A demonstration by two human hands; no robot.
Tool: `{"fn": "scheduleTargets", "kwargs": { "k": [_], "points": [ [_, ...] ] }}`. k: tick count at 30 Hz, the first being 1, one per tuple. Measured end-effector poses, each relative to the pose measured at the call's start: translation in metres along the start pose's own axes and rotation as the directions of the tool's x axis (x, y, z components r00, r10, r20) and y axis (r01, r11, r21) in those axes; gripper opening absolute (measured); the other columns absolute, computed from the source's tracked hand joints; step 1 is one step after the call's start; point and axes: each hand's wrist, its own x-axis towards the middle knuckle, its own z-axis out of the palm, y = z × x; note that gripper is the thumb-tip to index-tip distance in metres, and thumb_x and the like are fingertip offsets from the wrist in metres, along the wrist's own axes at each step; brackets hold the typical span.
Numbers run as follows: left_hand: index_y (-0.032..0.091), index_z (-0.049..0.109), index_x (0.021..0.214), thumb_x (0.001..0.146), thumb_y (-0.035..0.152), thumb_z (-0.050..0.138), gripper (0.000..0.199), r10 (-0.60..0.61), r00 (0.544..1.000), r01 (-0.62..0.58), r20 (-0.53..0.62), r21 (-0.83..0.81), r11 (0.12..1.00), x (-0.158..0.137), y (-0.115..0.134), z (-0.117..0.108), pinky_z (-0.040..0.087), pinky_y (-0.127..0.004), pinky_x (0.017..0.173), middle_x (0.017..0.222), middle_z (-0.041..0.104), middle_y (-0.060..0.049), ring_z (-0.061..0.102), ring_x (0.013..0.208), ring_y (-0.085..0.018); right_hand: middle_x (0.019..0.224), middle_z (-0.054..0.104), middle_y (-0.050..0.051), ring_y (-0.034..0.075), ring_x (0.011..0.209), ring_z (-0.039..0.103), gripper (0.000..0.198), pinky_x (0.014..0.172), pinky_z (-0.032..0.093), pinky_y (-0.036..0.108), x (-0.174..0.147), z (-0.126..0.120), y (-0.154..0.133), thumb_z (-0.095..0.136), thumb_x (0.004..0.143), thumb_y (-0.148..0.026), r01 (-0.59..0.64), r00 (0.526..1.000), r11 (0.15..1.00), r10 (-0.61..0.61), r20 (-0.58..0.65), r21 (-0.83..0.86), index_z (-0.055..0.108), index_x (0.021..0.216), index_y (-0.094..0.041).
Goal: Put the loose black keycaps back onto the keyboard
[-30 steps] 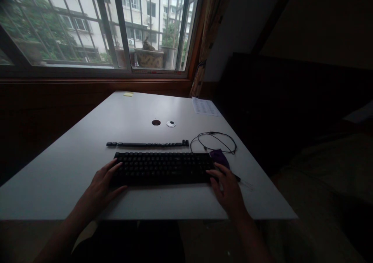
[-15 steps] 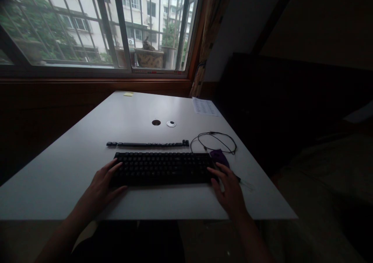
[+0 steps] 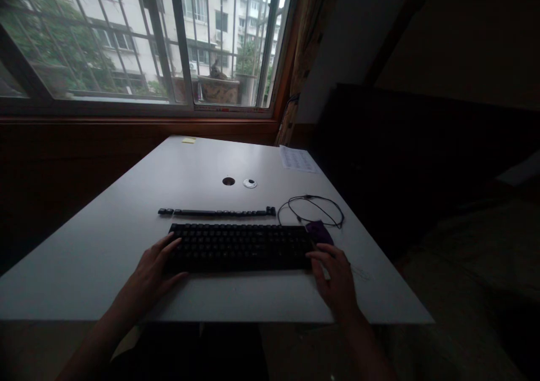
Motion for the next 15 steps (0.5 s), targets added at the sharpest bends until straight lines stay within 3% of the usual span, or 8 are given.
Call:
{"fn": "scheduleTargets", "kwargs": {
  "k": [8, 15],
  "points": [
    [0.029, 0.036, 0.153, 0.091, 0.039, 0.069, 0.071, 0.005, 1.0, -0.005, -0.021, 0.003, 1.0, 0.0, -0.001, 0.002, 0.045, -0.061, 0.112, 0.158, 0.039, -0.014, 0.046, 0.139, -0.037, 0.118, 0.064, 0.009, 0.027, 0.116, 0.059, 0.024, 0.105, 0.046, 0.048, 0.064, 0.029, -0.016, 0.047, 0.101, -0.03, -0.025, 0.997, 0.999, 0.023, 0.069, 0.032, 0.065, 0.115, -0.025],
    [0.029, 0.036, 0.153, 0.092, 0.038, 0.069, 0.07, 0.009, 1.0, -0.009, -0.026, -0.008, 1.0, -0.001, 0.0, 0.002, 0.045, -0.062, 0.111, 0.158, 0.039, -0.014, 0.046, 0.139, -0.038, 0.118, 0.068, 0.01, 0.027, 0.118, 0.059, 0.028, 0.106, 0.046, 0.045, 0.126, 0.079, -0.009, 0.041, 0.101, -0.027, 0.052, 0.963, 0.998, -0.04, 0.267, -0.039, 0.065, 0.116, -0.024]
  ]
}}
